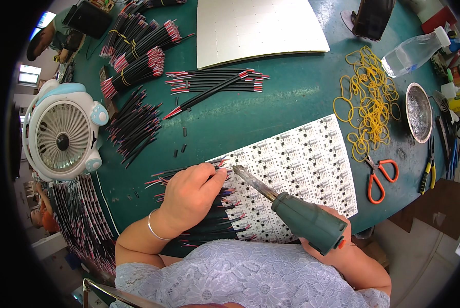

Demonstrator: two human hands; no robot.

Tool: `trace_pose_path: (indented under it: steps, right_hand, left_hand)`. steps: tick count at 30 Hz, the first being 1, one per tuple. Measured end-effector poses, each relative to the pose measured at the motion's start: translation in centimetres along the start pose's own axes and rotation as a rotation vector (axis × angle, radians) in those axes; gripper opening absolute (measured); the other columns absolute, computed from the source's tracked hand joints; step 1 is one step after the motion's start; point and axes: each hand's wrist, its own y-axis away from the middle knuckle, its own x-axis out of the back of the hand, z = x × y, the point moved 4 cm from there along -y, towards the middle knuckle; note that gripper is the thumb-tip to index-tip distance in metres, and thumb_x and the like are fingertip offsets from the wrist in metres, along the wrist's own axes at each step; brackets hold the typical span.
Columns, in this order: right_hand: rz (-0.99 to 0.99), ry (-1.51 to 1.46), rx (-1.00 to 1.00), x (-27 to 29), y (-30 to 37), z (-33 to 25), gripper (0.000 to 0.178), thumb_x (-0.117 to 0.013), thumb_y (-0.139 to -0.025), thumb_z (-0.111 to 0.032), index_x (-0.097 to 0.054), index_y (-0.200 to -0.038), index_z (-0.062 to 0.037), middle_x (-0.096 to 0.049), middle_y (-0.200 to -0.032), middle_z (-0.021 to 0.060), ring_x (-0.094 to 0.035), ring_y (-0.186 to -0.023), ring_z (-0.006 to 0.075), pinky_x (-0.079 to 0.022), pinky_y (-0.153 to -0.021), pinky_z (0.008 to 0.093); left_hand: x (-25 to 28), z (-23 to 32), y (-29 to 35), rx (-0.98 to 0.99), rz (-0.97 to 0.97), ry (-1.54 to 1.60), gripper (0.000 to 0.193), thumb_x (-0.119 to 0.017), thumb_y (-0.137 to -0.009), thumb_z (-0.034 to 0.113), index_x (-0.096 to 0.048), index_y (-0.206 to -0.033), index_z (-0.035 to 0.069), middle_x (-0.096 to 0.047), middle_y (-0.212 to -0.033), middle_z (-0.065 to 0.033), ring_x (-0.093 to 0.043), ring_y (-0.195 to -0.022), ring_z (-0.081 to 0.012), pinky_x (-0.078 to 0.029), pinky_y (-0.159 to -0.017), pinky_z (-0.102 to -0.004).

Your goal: The person places wires onto a circuit board and solders them to the connection points using a soldering iron.

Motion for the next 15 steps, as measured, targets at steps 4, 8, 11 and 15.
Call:
trace_pose_path:
  steps: [4,8,11,15]
  right_hand:
    - [-0.008,0.264,0.288,0.5,-0.8,-1.6,0.038,-0.075,-0.068,-0.018,-0.067,-0.104,-0.0072,-0.068,-0.102,0.0078,-0.067,-0.089,0.0265,-0.054,-0.08,0.0342]
    - [-0.054,0.274,0.286,0.8,-1.1,-2.6,0.042,-0.075,-0.068,-0.019,-0.066,-0.107,-0.0074,-0.068,-0.102,0.0074,-0.067,-0.087,0.0257,-0.054,-0.078,0.0333]
    - [-0.096,0.393,0.333,0.8,-1.0,-2.9,0.047,-0.076,-0.066,-0.019,-0.063,-0.11,-0.0057,-0.068,-0.1,0.0084,-0.067,-0.085,0.0252,-0.054,-0.077,0.0323]
    - [0.019,0.084,0.117,0.8,0.7,-0.6,0.046,-0.075,-0.066,-0.017,-0.064,-0.108,-0.0037,-0.068,-0.098,0.0099,-0.067,-0.086,0.0267,-0.054,-0.078,0.0328]
  left_hand:
    - [0.2,0.3,-0.4,-0.001,-0.023,-0.035,0.016,-0.065,-0.075,0.007,-0.06,-0.088,0.0,-0.048,-0.078,-0.005,-0.055,-0.063,-0.0154,-0.048,-0.052,-0.0283]
    - [0.4,0.4,-0.7,0.012,-0.06,-0.065,0.013,-0.064,-0.074,0.006,-0.058,-0.084,0.001,-0.046,-0.076,-0.0051,-0.055,-0.061,-0.015,-0.048,-0.051,-0.0278]
    - [0.4,0.5,-1.0,0.025,-0.102,-0.069,0.01,-0.063,-0.073,0.006,-0.056,-0.079,0.002,-0.045,-0.074,-0.0051,-0.055,-0.06,-0.0151,-0.049,-0.051,-0.0275]
    - [0.5,0.6,-1.0,0.019,-0.116,-0.092,0.01,-0.063,-0.072,0.006,-0.056,-0.077,0.003,-0.044,-0.074,-0.005,-0.055,-0.061,-0.0151,-0.049,-0.052,-0.0275]
